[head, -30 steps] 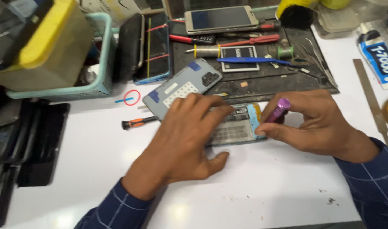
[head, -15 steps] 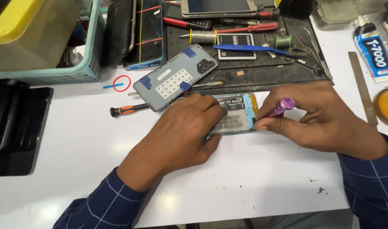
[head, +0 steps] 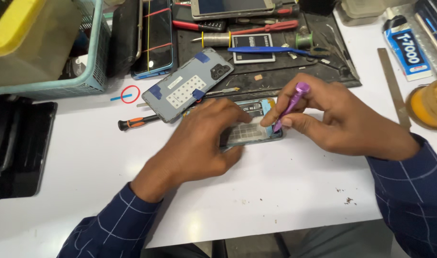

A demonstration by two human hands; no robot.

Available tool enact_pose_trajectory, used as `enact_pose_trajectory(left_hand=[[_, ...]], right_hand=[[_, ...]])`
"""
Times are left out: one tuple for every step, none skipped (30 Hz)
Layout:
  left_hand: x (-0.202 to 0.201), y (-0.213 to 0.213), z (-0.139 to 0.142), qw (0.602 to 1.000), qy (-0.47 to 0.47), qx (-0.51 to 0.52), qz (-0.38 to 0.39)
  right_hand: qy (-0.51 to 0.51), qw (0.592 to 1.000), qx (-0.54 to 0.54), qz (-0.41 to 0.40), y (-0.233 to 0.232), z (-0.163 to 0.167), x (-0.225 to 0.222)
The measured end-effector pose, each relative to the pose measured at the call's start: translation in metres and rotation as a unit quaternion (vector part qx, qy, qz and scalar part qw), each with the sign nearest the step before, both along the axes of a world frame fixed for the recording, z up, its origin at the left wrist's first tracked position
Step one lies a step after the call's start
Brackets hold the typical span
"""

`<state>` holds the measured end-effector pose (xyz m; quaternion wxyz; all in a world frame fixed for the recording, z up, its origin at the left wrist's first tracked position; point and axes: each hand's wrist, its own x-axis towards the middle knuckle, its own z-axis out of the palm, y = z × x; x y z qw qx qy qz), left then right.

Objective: The person uses a purple precision screwdriver to remove screws from a disassembled smartphone chassis. They then use a metal spudger to pry and separate internal components while the phone remains open on the workbench.

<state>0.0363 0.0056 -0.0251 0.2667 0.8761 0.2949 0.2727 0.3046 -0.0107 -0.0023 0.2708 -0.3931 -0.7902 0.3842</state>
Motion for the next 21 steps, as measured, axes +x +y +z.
enact_pose_trajectory(left_hand=[[0.003, 0.000, 0.000, 0.999, -0.034, -0.033, 0.000], [0.010, -0.001, -0.001, 0.996, -0.068, -0.066, -0.001], [0.016, -0.003, -0.003, 0.990, -0.103, -0.101, 0.000], [0.023, -0.005, -0.006, 0.985, -0.104, -0.137, 0.012], [0.030, -0.005, -0.008, 0.979, -0.104, -0.174, 0.026], [0.036, -0.005, -0.011, 0.971, -0.105, -0.209, 0.039], [0.040, -0.006, -0.013, 0.969, -0.097, -0.226, 0.034], [0.044, -0.007, -0.015, 0.965, -0.090, -0.243, 0.030], [0.047, -0.008, -0.018, 0.962, -0.083, -0.261, 0.023], [0.050, -0.008, -0.020, 0.961, -0.112, -0.252, 0.013], [0.053, -0.007, -0.023, 0.960, -0.141, -0.242, 0.003], [0.055, -0.006, -0.025, 0.958, -0.169, -0.234, -0.009], [0.057, -0.005, -0.027, 0.959, -0.167, -0.231, -0.005], [0.057, -0.005, -0.029, 0.959, -0.164, -0.229, -0.001], [0.058, -0.005, -0.031, 0.960, -0.162, -0.228, 0.004], [0.059, -0.004, -0.032, 0.962, -0.150, -0.225, 0.021], [0.059, -0.004, -0.033, 0.965, -0.137, -0.222, 0.038], [0.060, -0.003, -0.034, 0.966, -0.125, -0.218, 0.055], [0.060, -0.003, -0.034, 0.965, -0.134, -0.217, 0.053], [0.060, -0.003, -0.034, 0.964, -0.144, -0.216, 0.052], [0.060, -0.004, -0.034, 0.963, -0.153, -0.215, 0.051]], right_hand=[[0.000, 1.000, 0.028, 0.010, 0.000, 0.001, 0.000], [-0.001, 0.998, 0.055, 0.021, 0.000, 0.003, 0.001], [-0.002, 0.996, 0.080, 0.032, -0.001, 0.005, 0.001], [0.000, 0.997, 0.074, 0.037, -0.002, 0.006, 0.001], [0.002, 0.997, 0.067, 0.041, -0.002, 0.007, 0.001], [0.004, 0.997, 0.062, 0.046, -0.002, 0.008, 0.001], [0.008, 0.999, 0.042, 0.032, -0.002, 0.009, 0.000], [0.012, 1.000, 0.022, 0.019, -0.001, 0.008, 0.000], [0.015, 1.000, 0.002, 0.004, -0.001, 0.008, 0.000], [0.025, 1.000, -0.001, 0.003, -0.001, 0.007, 0.001], [0.036, 0.999, -0.003, 0.002, -0.001, 0.007, 0.002], [0.046, 0.999, -0.005, 0.000, -0.001, 0.006, 0.003], [0.047, 0.999, 0.014, 0.014, -0.001, 0.005, 0.005], [0.049, 0.998, 0.032, 0.028, -0.001, 0.003, 0.005], [0.050, 0.997, 0.049, 0.043, -0.002, 0.001, 0.006], [0.053, 0.996, 0.063, 0.039, -0.001, 0.000, 0.006], [0.056, 0.995, 0.078, 0.036, 0.001, -0.002, 0.005], [0.058, 0.993, 0.093, 0.033, 0.002, -0.003, 0.005], [0.070, 0.994, 0.085, 0.011, 0.002, -0.005, 0.004], [0.083, 0.994, 0.077, -0.011, 0.001, -0.007, 0.003], [0.095, 0.993, 0.068, -0.033, -0.001, -0.008, 0.003]])
